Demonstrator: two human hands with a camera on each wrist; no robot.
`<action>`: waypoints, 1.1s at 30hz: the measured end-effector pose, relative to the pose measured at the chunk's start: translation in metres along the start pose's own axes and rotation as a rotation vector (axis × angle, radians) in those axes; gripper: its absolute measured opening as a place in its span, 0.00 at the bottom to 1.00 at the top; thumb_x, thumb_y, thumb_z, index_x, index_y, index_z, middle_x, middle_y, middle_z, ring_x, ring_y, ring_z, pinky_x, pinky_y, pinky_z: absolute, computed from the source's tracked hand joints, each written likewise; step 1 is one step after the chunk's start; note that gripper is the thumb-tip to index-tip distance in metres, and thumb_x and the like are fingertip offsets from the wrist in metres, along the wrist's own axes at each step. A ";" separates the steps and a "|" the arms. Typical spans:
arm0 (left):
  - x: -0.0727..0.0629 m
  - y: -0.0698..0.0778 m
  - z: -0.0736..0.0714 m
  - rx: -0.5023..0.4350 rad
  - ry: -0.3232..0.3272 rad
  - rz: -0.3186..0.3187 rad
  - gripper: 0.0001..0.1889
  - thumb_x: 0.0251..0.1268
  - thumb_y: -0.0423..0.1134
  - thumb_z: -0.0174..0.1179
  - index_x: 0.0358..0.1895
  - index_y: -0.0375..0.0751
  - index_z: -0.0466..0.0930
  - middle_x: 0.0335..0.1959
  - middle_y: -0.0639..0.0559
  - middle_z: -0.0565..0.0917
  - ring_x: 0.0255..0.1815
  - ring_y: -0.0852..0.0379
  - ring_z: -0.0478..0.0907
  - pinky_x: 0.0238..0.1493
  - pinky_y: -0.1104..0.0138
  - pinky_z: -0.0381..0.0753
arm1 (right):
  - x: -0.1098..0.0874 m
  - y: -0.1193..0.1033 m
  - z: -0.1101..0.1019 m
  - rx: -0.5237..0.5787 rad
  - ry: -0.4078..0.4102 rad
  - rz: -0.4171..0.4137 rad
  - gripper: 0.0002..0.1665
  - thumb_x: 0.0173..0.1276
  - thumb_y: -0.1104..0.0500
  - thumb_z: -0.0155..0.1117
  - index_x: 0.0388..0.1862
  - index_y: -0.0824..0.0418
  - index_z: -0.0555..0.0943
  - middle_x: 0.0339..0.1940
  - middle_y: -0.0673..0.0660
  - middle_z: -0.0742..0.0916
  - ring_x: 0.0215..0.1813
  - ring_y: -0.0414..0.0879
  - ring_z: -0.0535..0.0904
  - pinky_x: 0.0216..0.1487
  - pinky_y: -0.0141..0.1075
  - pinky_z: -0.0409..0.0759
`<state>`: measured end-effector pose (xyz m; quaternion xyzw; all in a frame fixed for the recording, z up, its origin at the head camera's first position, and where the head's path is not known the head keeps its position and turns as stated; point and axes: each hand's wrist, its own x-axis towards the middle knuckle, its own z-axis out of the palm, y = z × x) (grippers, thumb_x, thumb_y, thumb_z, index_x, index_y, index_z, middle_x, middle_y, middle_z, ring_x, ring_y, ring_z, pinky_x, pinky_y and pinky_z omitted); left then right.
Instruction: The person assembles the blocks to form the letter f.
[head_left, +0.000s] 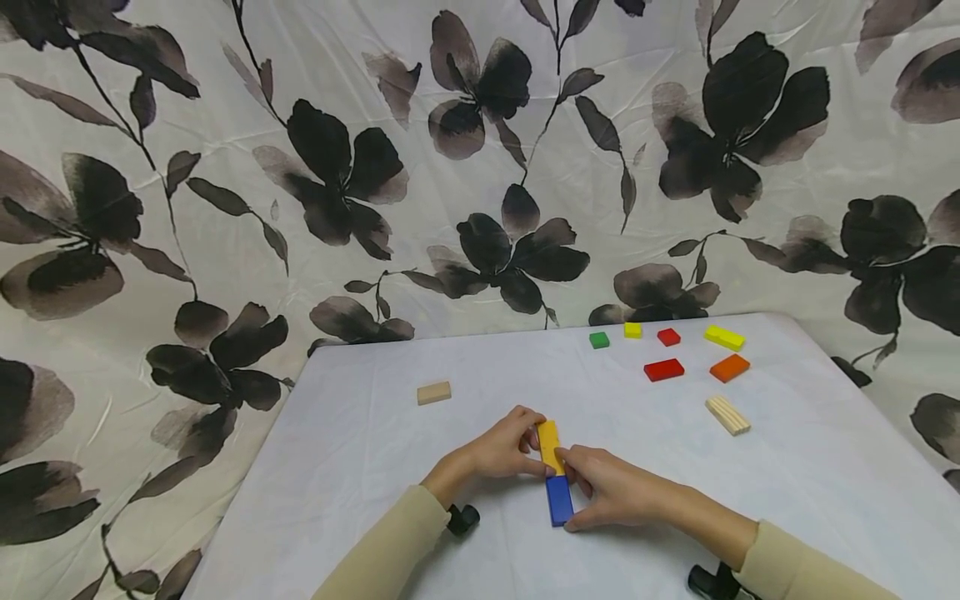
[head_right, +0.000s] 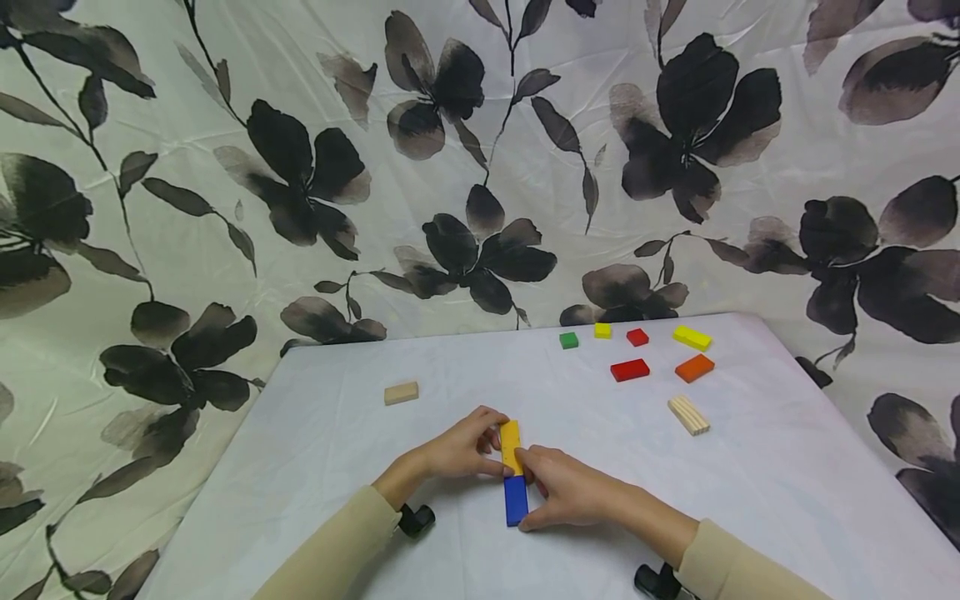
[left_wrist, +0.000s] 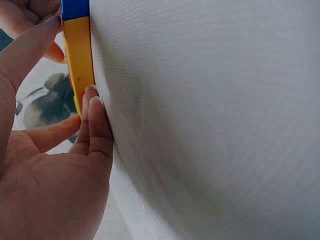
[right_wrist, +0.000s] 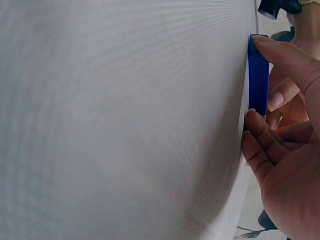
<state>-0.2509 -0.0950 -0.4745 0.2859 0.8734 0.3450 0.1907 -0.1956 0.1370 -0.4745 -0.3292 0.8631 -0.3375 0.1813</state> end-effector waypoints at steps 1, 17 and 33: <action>0.000 0.000 0.000 -0.002 -0.002 0.000 0.39 0.61 0.45 0.75 0.72 0.35 0.67 0.56 0.48 0.70 0.45 0.58 0.74 0.49 0.73 0.76 | 0.000 0.000 0.000 0.003 -0.001 -0.001 0.54 0.55 0.44 0.83 0.71 0.71 0.69 0.35 0.47 0.79 0.37 0.38 0.74 0.36 0.30 0.73; 0.000 0.000 0.001 -0.013 -0.004 -0.007 0.40 0.60 0.44 0.76 0.71 0.34 0.67 0.56 0.50 0.70 0.45 0.59 0.73 0.49 0.73 0.75 | 0.001 0.000 0.001 0.009 -0.009 0.012 0.55 0.54 0.45 0.84 0.71 0.71 0.69 0.35 0.47 0.79 0.36 0.38 0.74 0.34 0.29 0.73; -0.003 0.002 0.000 0.007 -0.006 -0.016 0.43 0.60 0.48 0.75 0.74 0.35 0.65 0.60 0.48 0.69 0.47 0.60 0.74 0.51 0.72 0.76 | -0.001 -0.003 -0.003 0.047 -0.023 0.029 0.56 0.55 0.45 0.84 0.73 0.70 0.67 0.38 0.47 0.80 0.38 0.39 0.75 0.38 0.31 0.74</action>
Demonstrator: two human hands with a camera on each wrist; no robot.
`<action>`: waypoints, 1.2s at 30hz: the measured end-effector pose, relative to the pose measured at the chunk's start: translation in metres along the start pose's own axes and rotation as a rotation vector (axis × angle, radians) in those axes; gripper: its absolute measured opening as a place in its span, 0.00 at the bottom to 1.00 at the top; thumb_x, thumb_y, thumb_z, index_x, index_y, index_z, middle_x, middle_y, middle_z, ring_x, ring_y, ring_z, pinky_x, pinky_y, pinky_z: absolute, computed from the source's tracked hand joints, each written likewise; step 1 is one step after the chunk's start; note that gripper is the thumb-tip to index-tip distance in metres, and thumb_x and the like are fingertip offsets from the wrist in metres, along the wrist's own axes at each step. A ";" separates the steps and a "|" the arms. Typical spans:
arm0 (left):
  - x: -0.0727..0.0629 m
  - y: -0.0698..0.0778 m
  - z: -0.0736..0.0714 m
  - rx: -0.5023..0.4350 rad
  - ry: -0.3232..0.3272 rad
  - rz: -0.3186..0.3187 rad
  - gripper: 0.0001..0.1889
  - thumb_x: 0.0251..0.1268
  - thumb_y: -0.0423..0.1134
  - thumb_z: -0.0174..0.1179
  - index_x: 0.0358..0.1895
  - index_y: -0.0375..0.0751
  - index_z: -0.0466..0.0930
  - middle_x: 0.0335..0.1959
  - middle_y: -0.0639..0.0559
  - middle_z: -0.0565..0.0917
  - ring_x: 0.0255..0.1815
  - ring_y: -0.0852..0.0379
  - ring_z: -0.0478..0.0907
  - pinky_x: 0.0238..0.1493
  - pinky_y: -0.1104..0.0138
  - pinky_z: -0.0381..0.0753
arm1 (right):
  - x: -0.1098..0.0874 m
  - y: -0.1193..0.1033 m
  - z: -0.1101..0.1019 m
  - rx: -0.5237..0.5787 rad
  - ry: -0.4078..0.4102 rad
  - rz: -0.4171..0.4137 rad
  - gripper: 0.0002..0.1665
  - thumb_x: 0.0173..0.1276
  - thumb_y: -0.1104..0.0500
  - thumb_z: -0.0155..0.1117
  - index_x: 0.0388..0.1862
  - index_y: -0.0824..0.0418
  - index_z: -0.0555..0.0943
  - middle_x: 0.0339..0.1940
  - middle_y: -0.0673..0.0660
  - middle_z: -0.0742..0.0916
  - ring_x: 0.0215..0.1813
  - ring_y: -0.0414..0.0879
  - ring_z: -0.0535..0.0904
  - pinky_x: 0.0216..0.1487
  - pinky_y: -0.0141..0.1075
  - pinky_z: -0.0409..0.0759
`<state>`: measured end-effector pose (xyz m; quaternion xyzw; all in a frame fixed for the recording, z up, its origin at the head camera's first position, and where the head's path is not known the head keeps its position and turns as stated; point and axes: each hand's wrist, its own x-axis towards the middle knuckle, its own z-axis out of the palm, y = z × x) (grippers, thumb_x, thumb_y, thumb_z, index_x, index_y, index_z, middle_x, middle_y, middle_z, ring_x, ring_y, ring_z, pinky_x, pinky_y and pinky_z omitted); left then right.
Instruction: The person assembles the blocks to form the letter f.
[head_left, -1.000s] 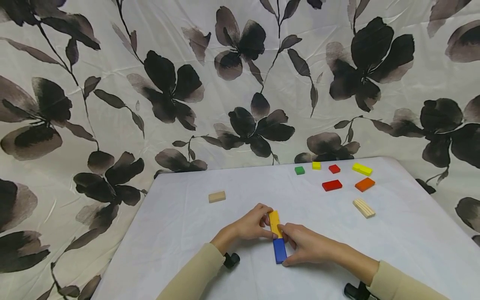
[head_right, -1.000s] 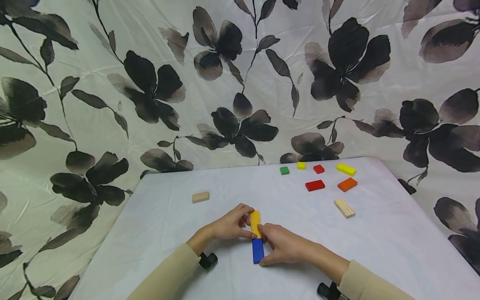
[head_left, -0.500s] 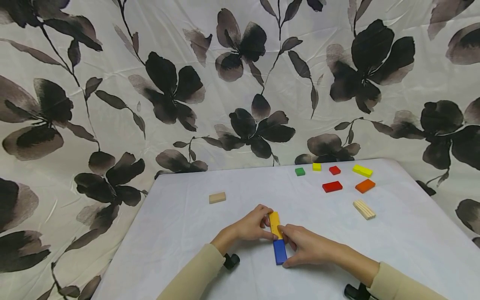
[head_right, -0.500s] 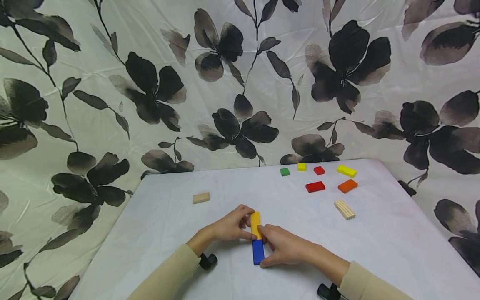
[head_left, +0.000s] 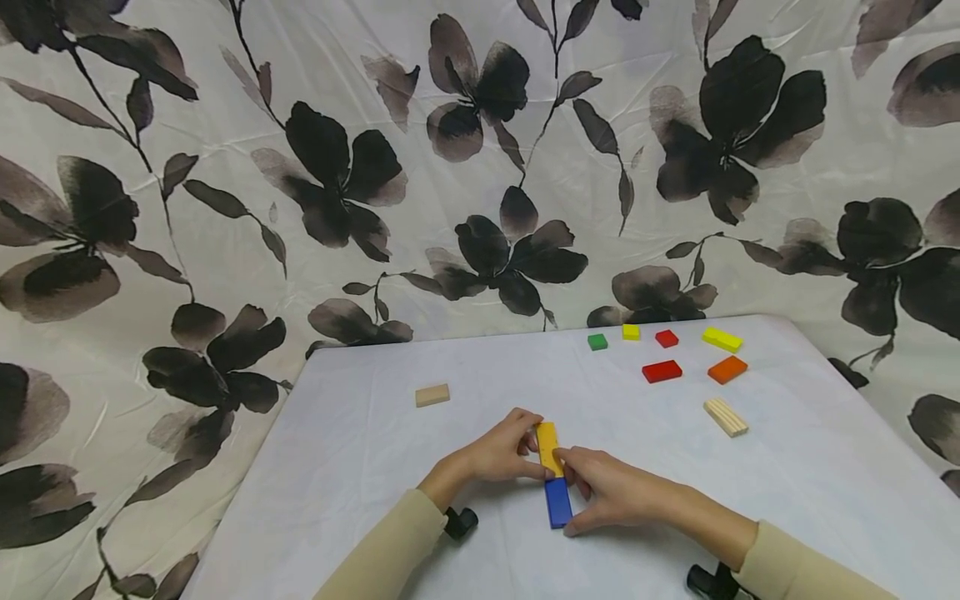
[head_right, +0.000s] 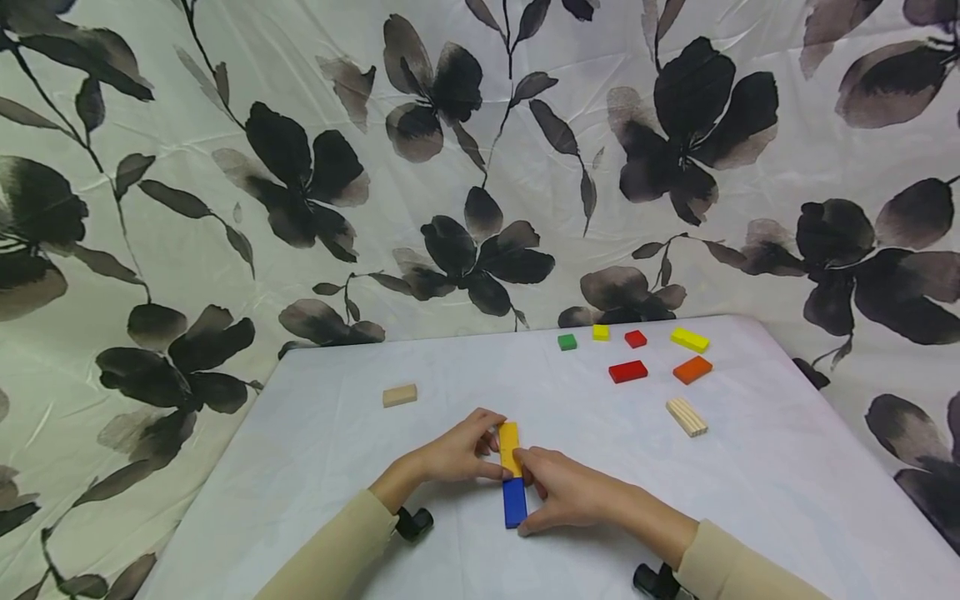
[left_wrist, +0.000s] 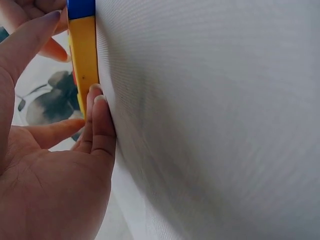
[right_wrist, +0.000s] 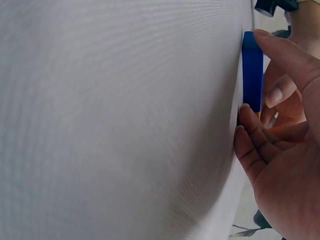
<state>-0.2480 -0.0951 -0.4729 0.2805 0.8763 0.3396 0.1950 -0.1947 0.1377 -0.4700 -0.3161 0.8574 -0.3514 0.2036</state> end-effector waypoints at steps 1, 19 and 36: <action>0.000 0.000 0.000 0.002 0.001 0.002 0.43 0.60 0.48 0.75 0.74 0.35 0.65 0.60 0.48 0.69 0.47 0.60 0.74 0.51 0.72 0.76 | 0.000 0.000 0.000 0.002 0.000 0.002 0.56 0.55 0.45 0.83 0.73 0.70 0.67 0.38 0.47 0.80 0.38 0.39 0.75 0.38 0.31 0.74; 0.003 -0.002 -0.001 0.000 -0.002 0.022 0.40 0.59 0.45 0.76 0.71 0.35 0.67 0.58 0.50 0.70 0.45 0.61 0.74 0.50 0.72 0.75 | 0.001 0.002 -0.002 -0.034 0.002 -0.011 0.54 0.56 0.45 0.83 0.72 0.70 0.67 0.37 0.47 0.80 0.37 0.39 0.75 0.39 0.31 0.74; -0.007 -0.001 -0.005 0.046 -0.012 -0.013 0.48 0.60 0.50 0.75 0.79 0.38 0.59 0.63 0.47 0.67 0.45 0.59 0.74 0.49 0.71 0.75 | -0.015 0.000 -0.015 -0.003 -0.062 0.042 0.62 0.58 0.44 0.81 0.80 0.66 0.58 0.50 0.46 0.82 0.46 0.41 0.77 0.53 0.35 0.80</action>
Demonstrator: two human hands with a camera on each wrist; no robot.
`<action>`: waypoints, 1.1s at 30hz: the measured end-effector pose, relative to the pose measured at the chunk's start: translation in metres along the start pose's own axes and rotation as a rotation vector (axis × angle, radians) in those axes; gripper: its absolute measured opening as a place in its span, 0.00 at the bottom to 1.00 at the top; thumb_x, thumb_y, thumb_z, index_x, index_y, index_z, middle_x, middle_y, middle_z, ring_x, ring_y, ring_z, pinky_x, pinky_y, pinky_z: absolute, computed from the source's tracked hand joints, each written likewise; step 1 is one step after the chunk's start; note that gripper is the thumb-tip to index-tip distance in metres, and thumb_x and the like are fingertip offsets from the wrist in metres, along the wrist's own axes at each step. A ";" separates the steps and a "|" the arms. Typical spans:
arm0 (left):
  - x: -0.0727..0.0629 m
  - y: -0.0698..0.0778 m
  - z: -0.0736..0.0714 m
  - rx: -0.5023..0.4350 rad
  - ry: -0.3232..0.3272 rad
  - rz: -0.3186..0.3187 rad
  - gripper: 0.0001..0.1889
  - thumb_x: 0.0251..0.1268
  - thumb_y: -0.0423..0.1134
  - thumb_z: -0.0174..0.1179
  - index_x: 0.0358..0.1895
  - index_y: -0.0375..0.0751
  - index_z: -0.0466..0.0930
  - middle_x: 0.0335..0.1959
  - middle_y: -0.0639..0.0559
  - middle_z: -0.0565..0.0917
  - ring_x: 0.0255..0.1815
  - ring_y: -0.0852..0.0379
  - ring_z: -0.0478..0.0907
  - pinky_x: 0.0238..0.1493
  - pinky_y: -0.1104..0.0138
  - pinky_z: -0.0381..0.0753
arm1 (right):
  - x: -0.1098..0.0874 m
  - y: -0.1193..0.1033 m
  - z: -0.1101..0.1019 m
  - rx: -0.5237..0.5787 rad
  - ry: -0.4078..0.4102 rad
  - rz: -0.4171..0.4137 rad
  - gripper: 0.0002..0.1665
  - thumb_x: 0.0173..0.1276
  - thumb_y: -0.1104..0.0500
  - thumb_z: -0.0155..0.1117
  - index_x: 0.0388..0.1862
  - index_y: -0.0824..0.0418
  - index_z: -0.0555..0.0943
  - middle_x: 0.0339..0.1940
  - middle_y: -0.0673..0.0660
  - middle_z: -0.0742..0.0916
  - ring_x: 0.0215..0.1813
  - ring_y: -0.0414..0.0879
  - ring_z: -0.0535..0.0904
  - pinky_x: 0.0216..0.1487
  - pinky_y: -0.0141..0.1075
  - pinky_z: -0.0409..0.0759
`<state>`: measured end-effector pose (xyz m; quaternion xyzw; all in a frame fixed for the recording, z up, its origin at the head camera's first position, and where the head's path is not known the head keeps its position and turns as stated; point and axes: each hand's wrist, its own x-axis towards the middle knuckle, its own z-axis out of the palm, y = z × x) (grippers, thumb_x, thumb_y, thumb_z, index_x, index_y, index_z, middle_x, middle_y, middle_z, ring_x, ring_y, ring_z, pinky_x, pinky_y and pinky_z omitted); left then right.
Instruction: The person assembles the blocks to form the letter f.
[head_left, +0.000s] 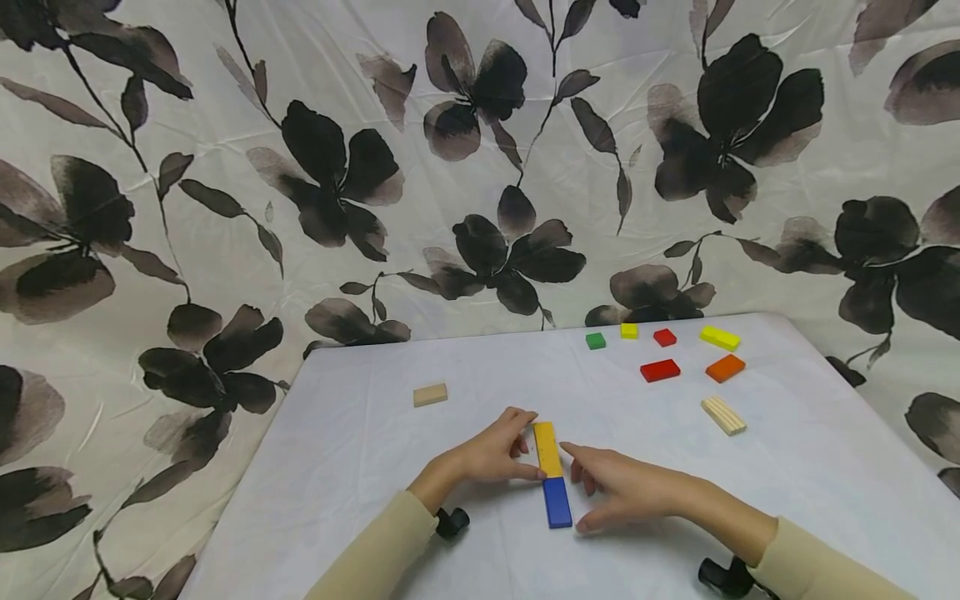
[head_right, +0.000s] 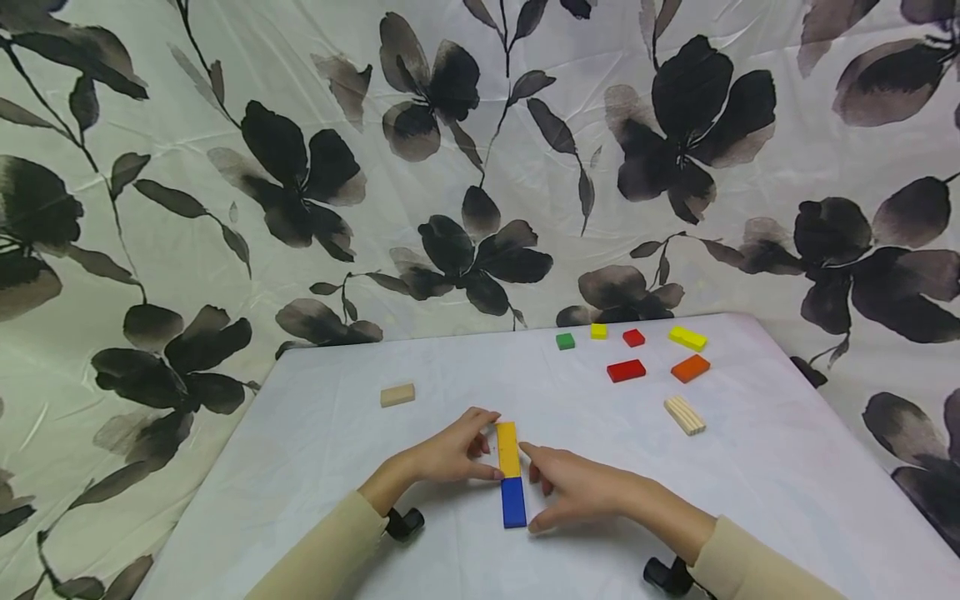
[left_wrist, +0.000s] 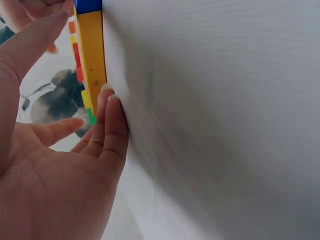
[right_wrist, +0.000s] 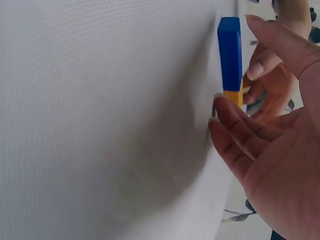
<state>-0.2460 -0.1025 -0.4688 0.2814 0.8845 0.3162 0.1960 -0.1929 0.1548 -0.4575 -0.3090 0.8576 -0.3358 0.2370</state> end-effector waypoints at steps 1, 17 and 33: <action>-0.002 0.000 0.000 0.008 0.001 -0.001 0.47 0.61 0.50 0.75 0.78 0.39 0.59 0.63 0.47 0.67 0.45 0.59 0.74 0.49 0.71 0.76 | -0.002 0.001 -0.001 -0.011 -0.002 0.001 0.61 0.59 0.44 0.80 0.80 0.66 0.58 0.51 0.46 0.82 0.47 0.40 0.77 0.55 0.36 0.80; -0.023 -0.001 0.000 0.164 0.025 0.020 0.38 0.69 0.50 0.68 0.78 0.48 0.63 0.71 0.50 0.67 0.54 0.60 0.76 0.57 0.68 0.79 | -0.033 0.020 -0.037 -0.076 0.069 -0.011 0.38 0.65 0.47 0.75 0.70 0.58 0.75 0.54 0.48 0.82 0.54 0.47 0.78 0.56 0.46 0.82; -0.030 0.007 0.007 0.428 0.058 0.070 0.35 0.73 0.55 0.61 0.77 0.45 0.65 0.75 0.47 0.67 0.71 0.50 0.70 0.70 0.52 0.72 | -0.062 0.052 -0.078 -0.157 0.266 -0.028 0.35 0.66 0.51 0.75 0.68 0.63 0.76 0.59 0.58 0.84 0.56 0.55 0.79 0.53 0.51 0.83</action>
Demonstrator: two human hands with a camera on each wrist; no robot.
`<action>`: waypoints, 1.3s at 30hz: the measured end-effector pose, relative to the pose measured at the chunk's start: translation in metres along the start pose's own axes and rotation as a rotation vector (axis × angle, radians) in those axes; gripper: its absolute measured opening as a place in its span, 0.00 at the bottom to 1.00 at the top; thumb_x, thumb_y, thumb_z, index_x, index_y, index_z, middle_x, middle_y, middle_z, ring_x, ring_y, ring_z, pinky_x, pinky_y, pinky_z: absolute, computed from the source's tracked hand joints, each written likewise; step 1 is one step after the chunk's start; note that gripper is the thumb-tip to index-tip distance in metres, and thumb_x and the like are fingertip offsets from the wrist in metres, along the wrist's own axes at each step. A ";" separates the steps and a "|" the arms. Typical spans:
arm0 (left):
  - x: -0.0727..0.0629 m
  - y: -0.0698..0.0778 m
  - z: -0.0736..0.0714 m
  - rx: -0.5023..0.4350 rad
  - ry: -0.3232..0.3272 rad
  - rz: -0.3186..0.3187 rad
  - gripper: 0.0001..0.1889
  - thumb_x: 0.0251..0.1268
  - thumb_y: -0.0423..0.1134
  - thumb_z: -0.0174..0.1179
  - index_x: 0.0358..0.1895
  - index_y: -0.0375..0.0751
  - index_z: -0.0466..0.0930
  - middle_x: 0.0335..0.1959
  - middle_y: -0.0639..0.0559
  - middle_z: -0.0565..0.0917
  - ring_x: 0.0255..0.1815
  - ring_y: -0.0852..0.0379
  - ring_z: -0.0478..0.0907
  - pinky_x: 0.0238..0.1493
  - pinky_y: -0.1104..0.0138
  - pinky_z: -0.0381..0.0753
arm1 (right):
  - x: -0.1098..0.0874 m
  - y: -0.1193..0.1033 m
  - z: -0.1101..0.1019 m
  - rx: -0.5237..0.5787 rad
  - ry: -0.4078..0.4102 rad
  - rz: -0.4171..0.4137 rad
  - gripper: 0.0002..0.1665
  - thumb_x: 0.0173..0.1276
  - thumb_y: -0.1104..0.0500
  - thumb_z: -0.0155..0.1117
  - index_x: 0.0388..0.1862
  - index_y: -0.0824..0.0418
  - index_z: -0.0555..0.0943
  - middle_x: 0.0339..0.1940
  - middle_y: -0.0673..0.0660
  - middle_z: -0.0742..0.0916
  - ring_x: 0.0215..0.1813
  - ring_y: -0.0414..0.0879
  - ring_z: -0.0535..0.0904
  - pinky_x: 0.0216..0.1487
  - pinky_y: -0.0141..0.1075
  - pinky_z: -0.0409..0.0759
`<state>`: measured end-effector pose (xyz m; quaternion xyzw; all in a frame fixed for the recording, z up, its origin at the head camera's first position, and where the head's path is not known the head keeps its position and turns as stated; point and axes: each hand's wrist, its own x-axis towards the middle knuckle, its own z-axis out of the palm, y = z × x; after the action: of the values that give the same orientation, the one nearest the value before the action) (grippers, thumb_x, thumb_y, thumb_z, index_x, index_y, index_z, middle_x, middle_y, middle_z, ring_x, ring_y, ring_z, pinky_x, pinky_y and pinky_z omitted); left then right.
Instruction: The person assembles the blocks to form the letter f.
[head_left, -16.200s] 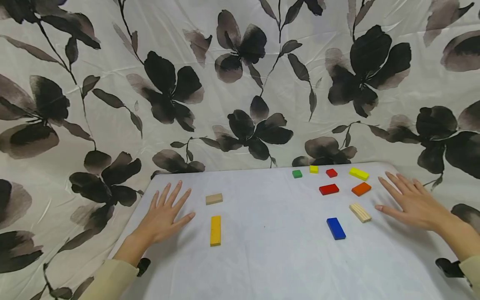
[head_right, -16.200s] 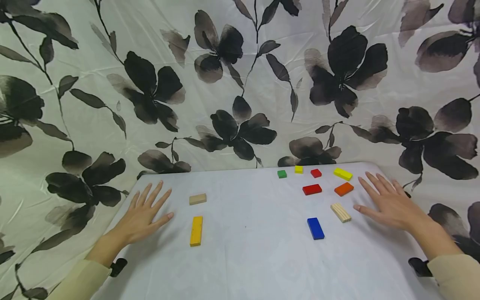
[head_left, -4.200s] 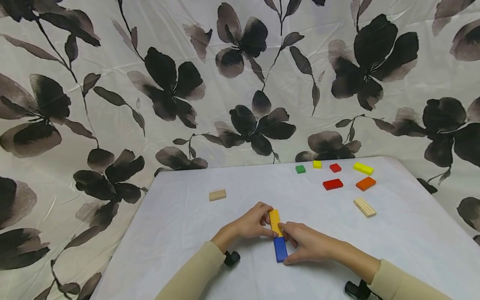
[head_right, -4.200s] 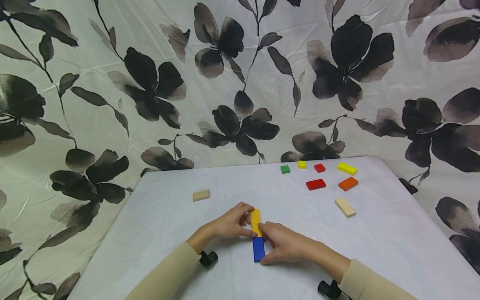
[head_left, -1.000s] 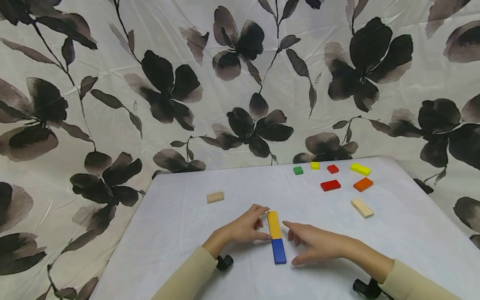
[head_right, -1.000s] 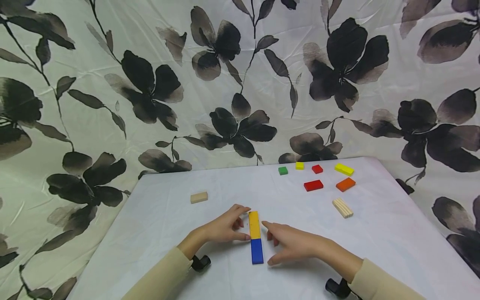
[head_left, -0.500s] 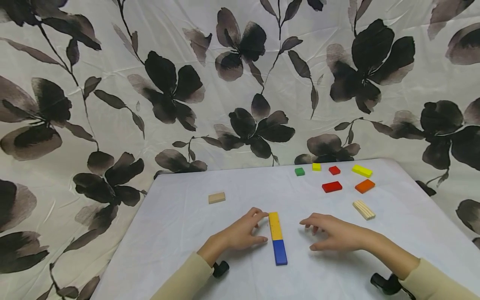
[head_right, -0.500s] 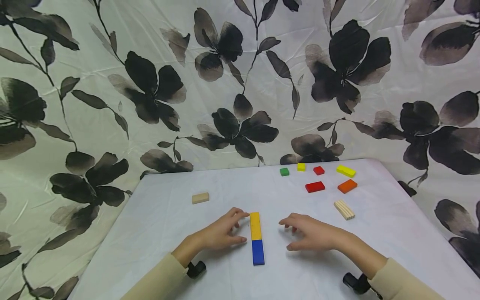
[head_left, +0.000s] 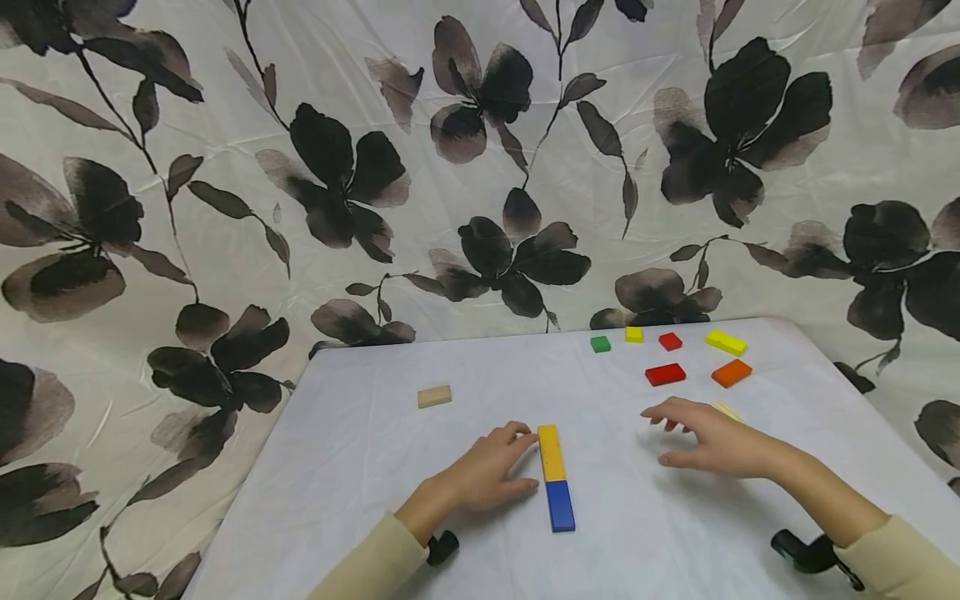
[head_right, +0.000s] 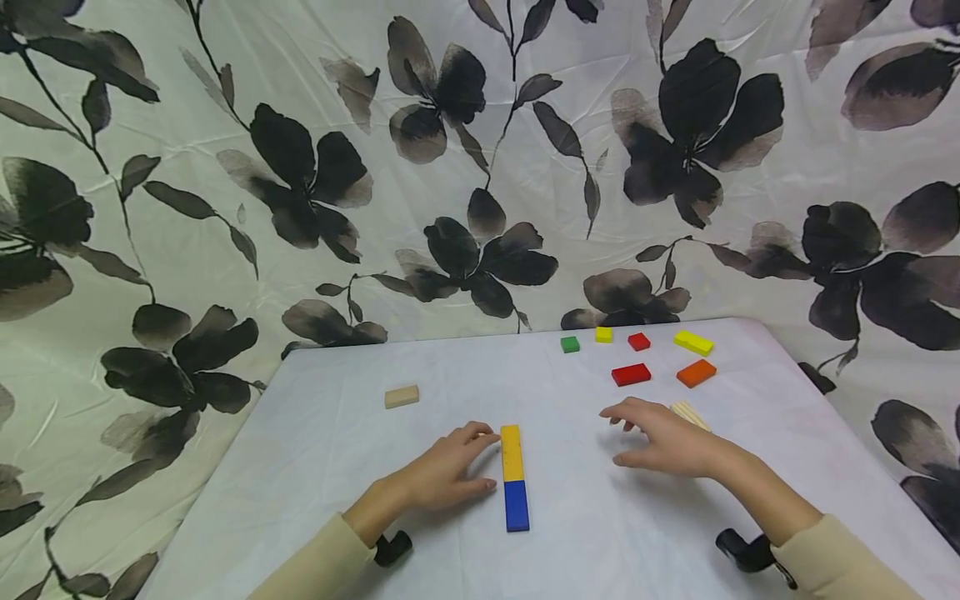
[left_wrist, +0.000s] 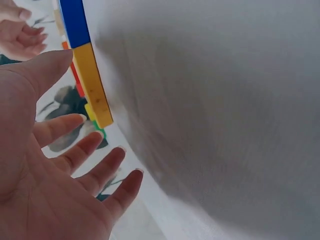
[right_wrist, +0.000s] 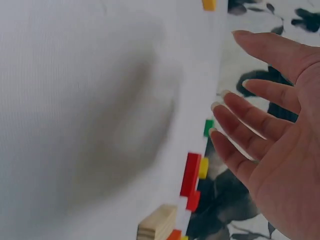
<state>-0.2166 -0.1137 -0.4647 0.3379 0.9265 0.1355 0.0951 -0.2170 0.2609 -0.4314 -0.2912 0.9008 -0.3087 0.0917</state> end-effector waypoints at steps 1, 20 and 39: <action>0.000 0.000 0.001 0.008 -0.002 0.001 0.35 0.74 0.56 0.60 0.78 0.46 0.64 0.76 0.48 0.66 0.72 0.50 0.69 0.70 0.52 0.71 | -0.001 0.003 -0.002 -0.005 0.013 -0.002 0.35 0.65 0.52 0.75 0.68 0.63 0.75 0.58 0.58 0.84 0.55 0.56 0.79 0.52 0.50 0.83; -0.004 0.017 0.011 0.060 -0.068 0.040 0.40 0.77 0.66 0.46 0.83 0.50 0.53 0.85 0.46 0.47 0.81 0.44 0.55 0.77 0.47 0.60 | -0.024 0.052 -0.032 -0.062 0.136 0.128 0.37 0.60 0.68 0.72 0.69 0.66 0.73 0.62 0.68 0.79 0.57 0.61 0.75 0.50 0.58 0.82; -0.003 0.024 0.016 0.093 -0.122 -0.004 0.40 0.78 0.69 0.37 0.84 0.50 0.49 0.86 0.50 0.43 0.83 0.42 0.51 0.77 0.44 0.57 | -0.046 0.093 -0.035 0.138 0.004 0.264 0.46 0.60 0.68 0.69 0.76 0.66 0.62 0.65 0.68 0.72 0.57 0.57 0.73 0.45 0.31 0.77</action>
<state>-0.1957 -0.0949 -0.4725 0.3477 0.9250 0.0715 0.1358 -0.2355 0.3646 -0.4616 -0.1626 0.9081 -0.3557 0.1495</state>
